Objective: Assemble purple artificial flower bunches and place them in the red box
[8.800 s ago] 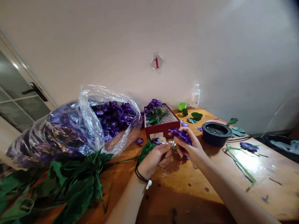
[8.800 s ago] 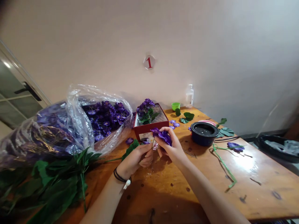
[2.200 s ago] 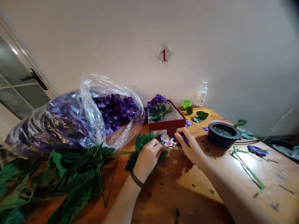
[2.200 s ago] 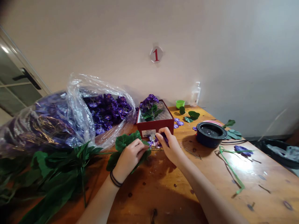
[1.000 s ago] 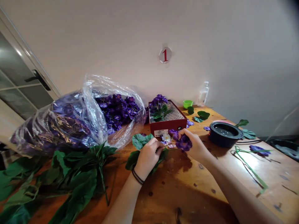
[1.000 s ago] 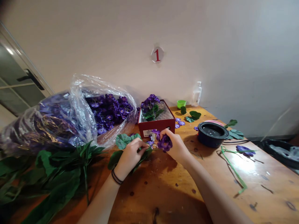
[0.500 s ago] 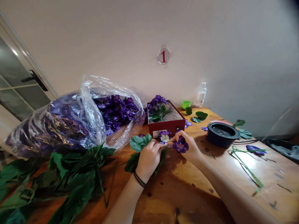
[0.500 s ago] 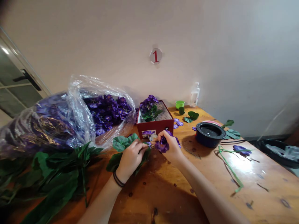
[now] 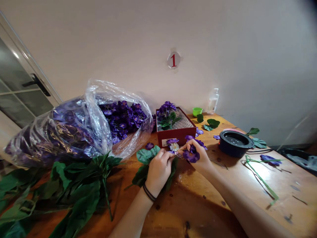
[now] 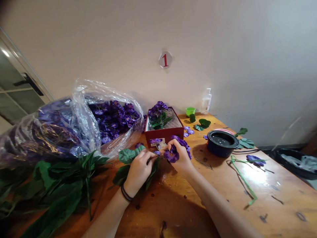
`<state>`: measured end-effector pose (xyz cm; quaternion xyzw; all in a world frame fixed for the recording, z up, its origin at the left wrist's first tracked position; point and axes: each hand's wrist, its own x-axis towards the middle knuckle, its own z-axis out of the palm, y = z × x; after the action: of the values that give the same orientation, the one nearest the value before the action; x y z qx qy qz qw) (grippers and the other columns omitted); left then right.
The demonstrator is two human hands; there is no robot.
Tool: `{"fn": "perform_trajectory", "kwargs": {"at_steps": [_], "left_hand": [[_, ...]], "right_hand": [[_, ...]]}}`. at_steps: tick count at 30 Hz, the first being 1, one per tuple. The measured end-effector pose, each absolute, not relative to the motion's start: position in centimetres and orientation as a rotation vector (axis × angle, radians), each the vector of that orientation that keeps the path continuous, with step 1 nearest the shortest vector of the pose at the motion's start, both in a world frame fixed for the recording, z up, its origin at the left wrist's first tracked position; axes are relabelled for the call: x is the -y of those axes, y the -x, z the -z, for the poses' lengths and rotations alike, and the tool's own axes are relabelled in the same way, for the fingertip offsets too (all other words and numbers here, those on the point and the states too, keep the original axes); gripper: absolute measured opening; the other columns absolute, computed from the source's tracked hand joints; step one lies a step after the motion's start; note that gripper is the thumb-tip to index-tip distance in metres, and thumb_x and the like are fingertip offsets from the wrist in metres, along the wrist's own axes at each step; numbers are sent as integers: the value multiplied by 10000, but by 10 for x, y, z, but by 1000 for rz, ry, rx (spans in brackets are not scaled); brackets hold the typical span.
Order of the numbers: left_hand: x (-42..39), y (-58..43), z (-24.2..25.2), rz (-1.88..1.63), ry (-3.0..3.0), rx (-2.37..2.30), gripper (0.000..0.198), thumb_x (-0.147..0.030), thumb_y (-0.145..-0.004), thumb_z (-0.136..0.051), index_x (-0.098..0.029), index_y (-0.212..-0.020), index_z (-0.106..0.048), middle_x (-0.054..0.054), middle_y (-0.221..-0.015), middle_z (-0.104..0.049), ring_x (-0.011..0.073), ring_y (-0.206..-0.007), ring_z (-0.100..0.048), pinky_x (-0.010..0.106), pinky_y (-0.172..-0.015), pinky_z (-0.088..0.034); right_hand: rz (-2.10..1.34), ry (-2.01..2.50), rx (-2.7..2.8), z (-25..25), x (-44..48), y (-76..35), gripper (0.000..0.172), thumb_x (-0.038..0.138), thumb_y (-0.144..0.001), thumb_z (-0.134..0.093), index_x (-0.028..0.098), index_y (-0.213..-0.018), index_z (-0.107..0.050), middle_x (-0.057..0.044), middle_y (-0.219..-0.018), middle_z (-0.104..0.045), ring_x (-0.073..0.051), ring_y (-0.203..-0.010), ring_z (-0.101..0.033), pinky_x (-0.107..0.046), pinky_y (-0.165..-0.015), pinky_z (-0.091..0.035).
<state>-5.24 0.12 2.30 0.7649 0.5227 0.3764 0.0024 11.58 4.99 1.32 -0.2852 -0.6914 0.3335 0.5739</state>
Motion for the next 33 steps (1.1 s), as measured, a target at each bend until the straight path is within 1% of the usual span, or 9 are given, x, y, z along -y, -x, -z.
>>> {"fn": "perform_trajectory", "kwargs": {"at_steps": [8, 12, 16, 18, 20, 23, 26, 29, 33], "left_hand": [[-1, 52, -23, -1120, -2428, -1681, 113, -136, -869, -522, -188, -846, -620, 36, -868, -592, 163, -807, -599, 265, -758, -480], [-6, 54, -19, -1107, -2388, -1687, 114, -147, -874, -522, -172, -833, -626, 43, -856, -592, 180, -831, -595, 296, -776, -484], [-14, 60, -14, -1165, -2328, -1597, 135, -166, -876, -530, -176, -793, -635, 29, -822, -600, 162, -811, -600, 296, -803, -487], [-17, 62, -13, -1117, -2330, -1601, 106, -158, -860, -552, -181, -811, -644, 28, -836, -604, 162, -818, -605, 300, -811, -490], [-16, 63, -15, -1077, -2355, -1623, 79, -154, -820, -605, -180, -886, -639, 41, -927, -598, 166, -860, -606, 306, -828, -491], [-8, 62, -27, -1117, -2504, -1482, 228, -203, -794, -649, -184, -1015, -593, 60, -1052, -562, 171, -968, -582, 303, -880, -476], [-2, 67, -48, -1391, -2569, -1411, 97, -275, -854, -576, -189, -893, -597, 46, -960, -570, 149, -915, -576, 274, -836, -473], [-13, 85, -72, -1672, -2413, -1652, 289, -322, -890, -500, -171, -649, -553, 40, -885, -576, 121, -765, -567, 240, -721, -464], [-64, 129, -88, -1409, -2157, -2224, 496, -368, -959, -284, -164, -619, -583, 62, -899, -616, 138, -856, -588, 234, -825, -439]], "right_hand": [[-737, 718, 1658, -14, -48, -114, 309, 217, -735, -685, 230, -762, -378, -11, -759, -645, -163, -720, -640, -257, -661, -490], [-602, 859, 1784, -18, -47, -117, 250, 297, -768, -649, 227, -870, -432, -17, -760, -661, -159, -667, -630, -258, -631, -492], [-354, 982, 1827, -35, -40, -130, 402, 385, -761, -669, 219, -1068, -469, -64, -920, -674, -160, -670, -638, -267, -625, -497], [-315, 942, 1719, -42, -39, -140, 349, 404, -823, -599, 217, -1087, -467, -80, -994, -657, -121, -587, -614, -248, -563, -485], [-351, 883, 1547, -46, -42, -149, 249, 391, -889, -505, 213, -1059, -465, -65, -950, -654, -80, -478, -558, -217, -470, -441], [-400, 840, 1301, -47, -50, -160, 184, 384, -913, -470, 209, -971, -474, -11, -786, -633, -61, -405, -504, -195, -394, -372], [-447, 798, 1186, -47, -56, -164, 167, 373, -903, -494, 206, -904, -482, 17, -715, -599, -55, -389, -480, -191, -376, -347], [-495, 783, 1162, -49, -55, -163, 178, 375, -893, -510, 200, -867, -487, 25, -681, -578, -54, -387, -465, -189, -370, -342], [-507, 803, 1255, -48, -51, -159, 197, 388, -900, -493, 195, -862, -485, 26, -647, -568, -58, -384, -453, -193, -382, -350]]}}
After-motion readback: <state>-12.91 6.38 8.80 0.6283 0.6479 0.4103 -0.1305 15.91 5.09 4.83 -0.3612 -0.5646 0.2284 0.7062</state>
